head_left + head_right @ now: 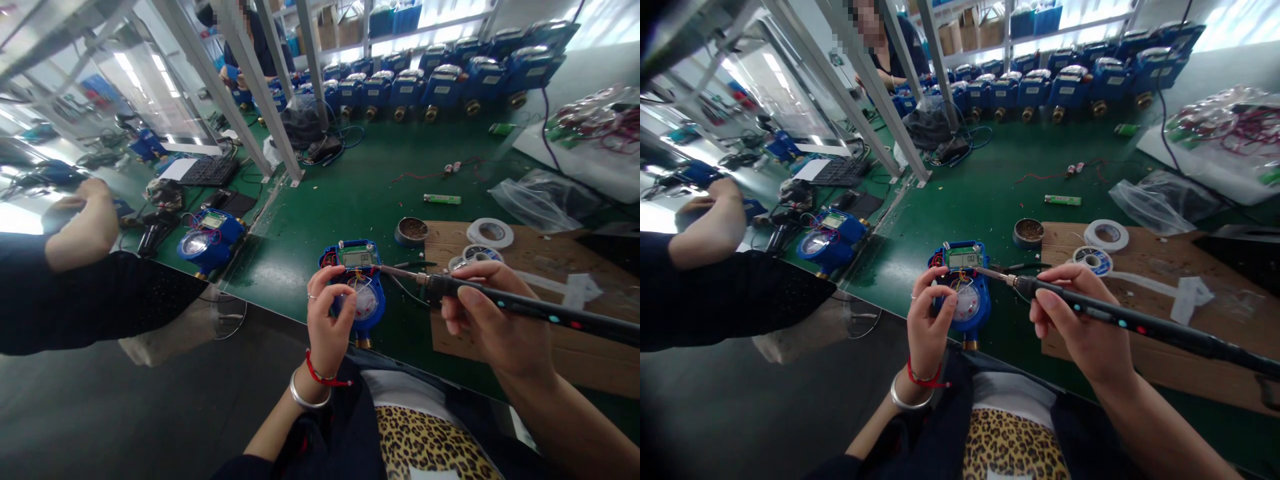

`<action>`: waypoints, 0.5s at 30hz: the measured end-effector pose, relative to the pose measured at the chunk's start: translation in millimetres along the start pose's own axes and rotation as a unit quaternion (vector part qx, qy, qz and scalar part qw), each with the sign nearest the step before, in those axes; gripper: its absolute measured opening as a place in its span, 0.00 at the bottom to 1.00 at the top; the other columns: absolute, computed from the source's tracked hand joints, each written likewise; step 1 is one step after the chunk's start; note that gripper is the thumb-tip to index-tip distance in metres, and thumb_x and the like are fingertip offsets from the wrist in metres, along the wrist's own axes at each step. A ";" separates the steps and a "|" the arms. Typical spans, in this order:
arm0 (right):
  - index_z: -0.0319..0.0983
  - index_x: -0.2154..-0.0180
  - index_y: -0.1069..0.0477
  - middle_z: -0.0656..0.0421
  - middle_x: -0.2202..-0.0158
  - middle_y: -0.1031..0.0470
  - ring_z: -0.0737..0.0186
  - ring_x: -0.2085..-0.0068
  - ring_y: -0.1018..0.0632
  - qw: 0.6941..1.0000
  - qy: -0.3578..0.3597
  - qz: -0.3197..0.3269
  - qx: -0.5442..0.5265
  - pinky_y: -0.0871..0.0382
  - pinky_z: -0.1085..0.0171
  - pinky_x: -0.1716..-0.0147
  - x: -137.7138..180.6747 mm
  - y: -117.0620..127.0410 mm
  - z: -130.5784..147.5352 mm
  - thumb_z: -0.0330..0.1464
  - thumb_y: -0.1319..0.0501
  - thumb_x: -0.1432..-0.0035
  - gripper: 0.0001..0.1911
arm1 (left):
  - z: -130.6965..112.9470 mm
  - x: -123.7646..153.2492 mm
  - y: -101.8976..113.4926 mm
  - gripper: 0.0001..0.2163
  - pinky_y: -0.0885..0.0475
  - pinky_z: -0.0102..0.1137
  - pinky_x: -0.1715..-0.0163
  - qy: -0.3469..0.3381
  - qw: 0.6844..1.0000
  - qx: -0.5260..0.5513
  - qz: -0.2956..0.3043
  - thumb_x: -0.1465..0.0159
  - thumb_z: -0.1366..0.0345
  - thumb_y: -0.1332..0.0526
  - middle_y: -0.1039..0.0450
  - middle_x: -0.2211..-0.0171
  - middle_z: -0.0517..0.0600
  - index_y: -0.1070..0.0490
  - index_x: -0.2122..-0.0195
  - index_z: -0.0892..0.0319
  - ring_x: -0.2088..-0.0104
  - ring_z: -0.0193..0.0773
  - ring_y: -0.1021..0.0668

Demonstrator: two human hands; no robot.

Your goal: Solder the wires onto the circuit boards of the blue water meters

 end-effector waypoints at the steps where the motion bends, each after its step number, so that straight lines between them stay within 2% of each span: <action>1: 0.42 0.59 0.32 0.63 0.76 0.25 0.68 0.82 0.27 1.000 -0.001 -0.002 -0.003 0.36 0.71 0.85 0.3 1.1 -0.8 0.33 0.38 0.39 0.06 | -1.8 1.0 -0.2 0.02 0.37 0.47 0.42 -0.017 1.000 -0.017 0.000 0.36 0.69 0.39 0.31 0.47 0.51 0.28 0.66 0.56 0.43 0.44 0.31; 15: 0.43 0.60 0.31 0.62 0.77 0.25 0.66 0.82 0.28 0.999 -0.004 -0.040 -0.016 0.37 0.69 0.86 1.9 11.9 -2.7 0.33 0.37 0.40 0.06 | -22.1 3.4 -0.9 0.08 0.34 0.48 0.42 -0.185 0.970 -0.155 0.018 0.40 0.74 0.36 0.35 0.44 0.51 0.29 0.63 0.55 0.40 0.48 0.35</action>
Point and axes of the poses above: each hand's wrist, its own x-axis away from the middle knuckle, its own y-axis out of the back of the hand, z = x × y, the point moved 5 cm from there along -x, towards the middle knuckle
